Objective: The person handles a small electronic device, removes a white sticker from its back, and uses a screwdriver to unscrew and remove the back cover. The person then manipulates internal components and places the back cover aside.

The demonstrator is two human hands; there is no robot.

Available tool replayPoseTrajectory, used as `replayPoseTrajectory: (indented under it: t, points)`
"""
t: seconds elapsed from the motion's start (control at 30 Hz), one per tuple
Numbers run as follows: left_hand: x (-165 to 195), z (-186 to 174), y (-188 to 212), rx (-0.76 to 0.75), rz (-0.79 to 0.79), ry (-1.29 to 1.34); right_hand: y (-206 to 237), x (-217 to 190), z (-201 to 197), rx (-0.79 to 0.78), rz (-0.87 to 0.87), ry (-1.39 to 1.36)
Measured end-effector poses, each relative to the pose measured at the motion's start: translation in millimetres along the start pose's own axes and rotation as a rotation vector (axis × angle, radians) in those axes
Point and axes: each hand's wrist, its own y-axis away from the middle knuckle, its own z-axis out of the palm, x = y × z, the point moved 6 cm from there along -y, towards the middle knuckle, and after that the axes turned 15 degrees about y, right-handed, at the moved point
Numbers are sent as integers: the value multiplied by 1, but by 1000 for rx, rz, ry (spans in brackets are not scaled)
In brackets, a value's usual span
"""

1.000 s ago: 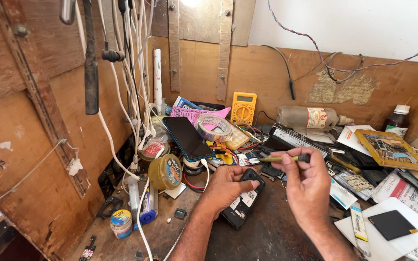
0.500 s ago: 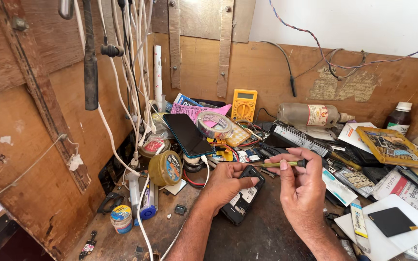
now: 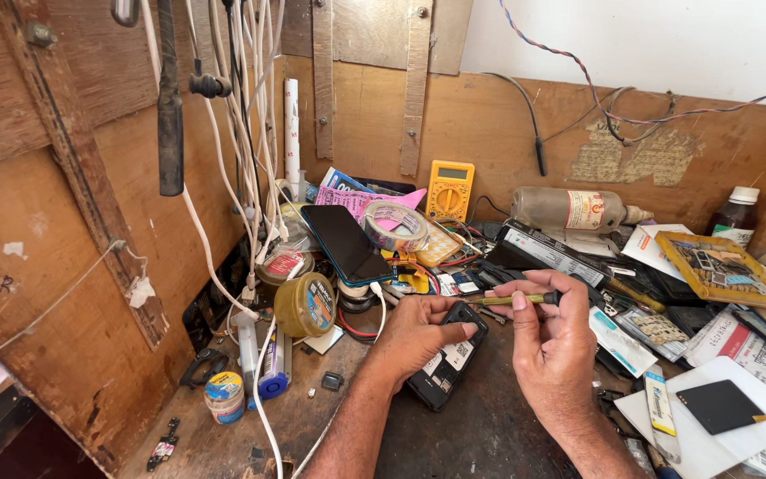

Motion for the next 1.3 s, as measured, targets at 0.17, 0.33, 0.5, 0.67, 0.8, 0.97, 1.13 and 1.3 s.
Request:
replayPoseTrajectory:
  t: [0.17, 0.33, 0.5, 0.67, 0.8, 0.97, 1.13, 1.3]
  points:
    - [0, 0, 0, 1, -9, 2, 0, 0, 0, 11, 6, 36]
    - [-1, -1, -1, 21, -12, -52, -2, -1, 1, 15, -19, 68]
    - [-2, -1, -2, 15, -2, -29, -5, 2, -1, 29, 104, 155]
    - [-5, -2, -3, 6, -3, -5, -12, -9, -5, -5, 130, 303]
    - [-5, -1, -4, -6, 9, -4, -24, -11, -7, -176, 250, 386]
    - [-8, -4, -6, 18, 1, 6, -41, -34, -15, -231, -27, 552]
    - [-8, -4, -7, 12, 20, 8, -50, -42, -16, -285, -134, 693]
    - [-9, -4, -6, 19, -8, 5, -55, -29, -15, -417, 13, 824]
